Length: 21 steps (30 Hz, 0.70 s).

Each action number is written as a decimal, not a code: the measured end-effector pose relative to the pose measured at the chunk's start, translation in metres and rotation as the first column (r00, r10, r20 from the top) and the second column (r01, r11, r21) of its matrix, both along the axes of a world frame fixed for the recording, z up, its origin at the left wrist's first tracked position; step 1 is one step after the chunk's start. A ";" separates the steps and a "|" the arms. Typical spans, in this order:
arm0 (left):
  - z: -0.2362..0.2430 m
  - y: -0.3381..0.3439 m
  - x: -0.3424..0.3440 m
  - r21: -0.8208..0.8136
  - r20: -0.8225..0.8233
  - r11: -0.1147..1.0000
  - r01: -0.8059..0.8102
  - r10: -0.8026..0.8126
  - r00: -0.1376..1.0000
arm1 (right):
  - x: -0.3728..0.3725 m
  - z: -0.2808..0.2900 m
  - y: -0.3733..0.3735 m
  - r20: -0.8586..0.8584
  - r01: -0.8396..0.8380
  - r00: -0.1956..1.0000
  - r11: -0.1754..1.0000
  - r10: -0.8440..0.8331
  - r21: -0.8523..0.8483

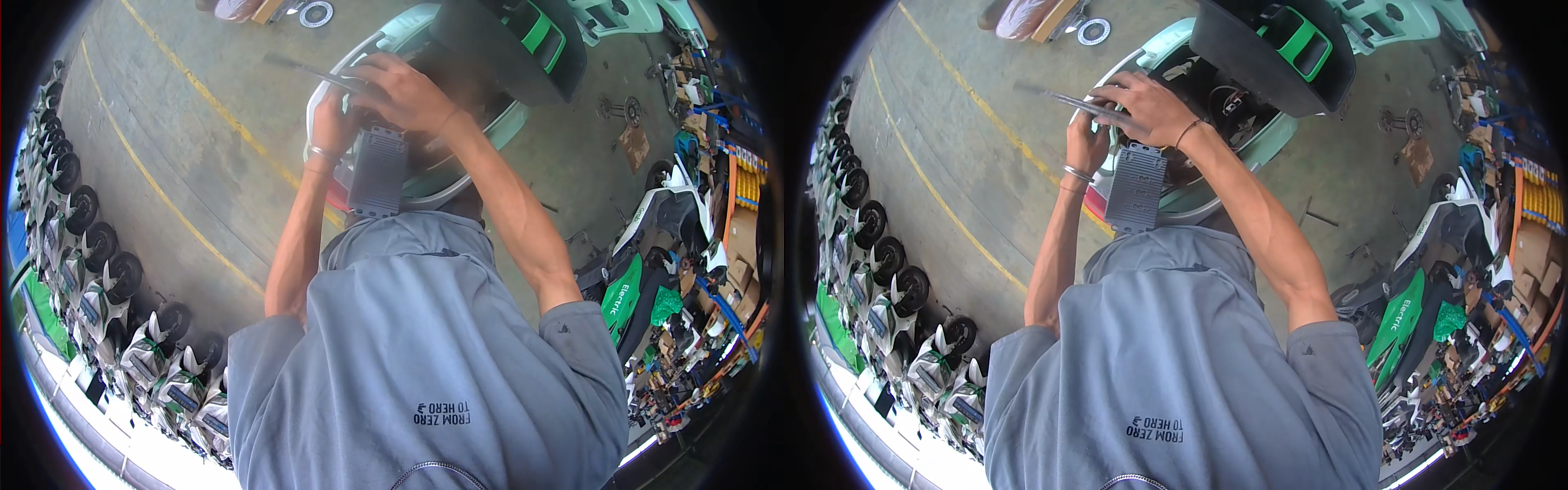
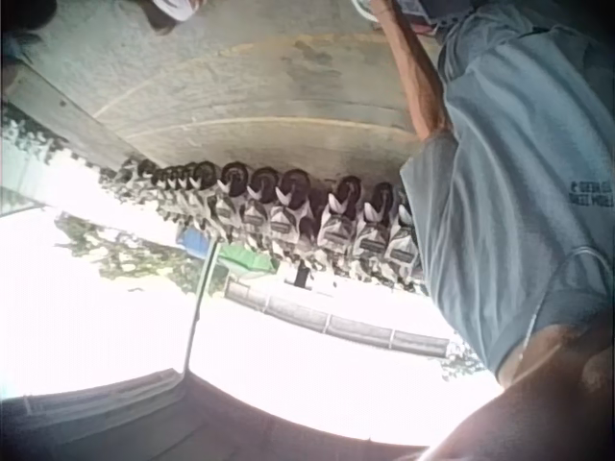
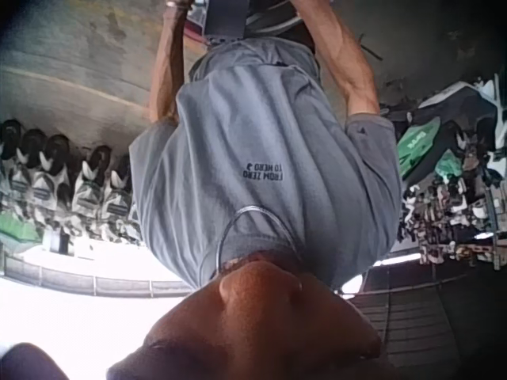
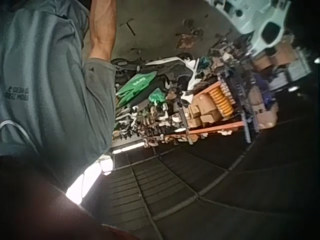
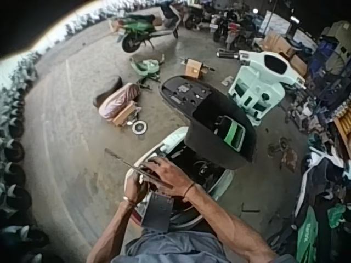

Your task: The person works on the internal components under the seat of a scooter, using a T-handle socket wrench to loosen or tighten bolts and then handling a small electrical module.

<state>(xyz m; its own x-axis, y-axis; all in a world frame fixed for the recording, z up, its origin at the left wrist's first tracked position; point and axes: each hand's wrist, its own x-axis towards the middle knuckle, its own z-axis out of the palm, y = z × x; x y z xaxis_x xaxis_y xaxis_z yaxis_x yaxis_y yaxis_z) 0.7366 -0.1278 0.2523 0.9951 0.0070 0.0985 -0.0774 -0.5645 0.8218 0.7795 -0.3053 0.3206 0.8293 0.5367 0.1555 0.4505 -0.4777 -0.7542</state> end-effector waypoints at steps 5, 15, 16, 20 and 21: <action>0.024 -0.014 -0.006 -0.061 0.070 0.962 -0.268 0.272 0.960 | 0.016 -0.026 -0.052 -0.252 0.113 0.959 0.990 -0.131 -0.085; 0.153 0.022 -0.037 -0.477 -0.023 0.614 -0.629 0.707 0.707 | -0.038 -0.125 -0.077 -0.255 0.103 0.949 0.947 -0.185 -0.305; 0.160 0.029 -0.045 -0.422 -0.063 0.606 -0.674 0.722 0.689 | -0.038 -0.120 -0.070 -0.197 0.122 0.962 0.941 -0.191 -0.314; 0.141 0.041 -0.080 0.044 -0.180 0.689 -0.723 0.717 0.673 | -0.017 -0.116 -0.050 -0.070 0.086 0.992 0.960 -0.108 -0.266; 0.127 0.037 -0.090 0.061 -0.230 0.699 -0.712 0.704 0.672 | -0.008 -0.114 -0.046 -0.070 0.087 0.992 0.961 -0.109 -0.261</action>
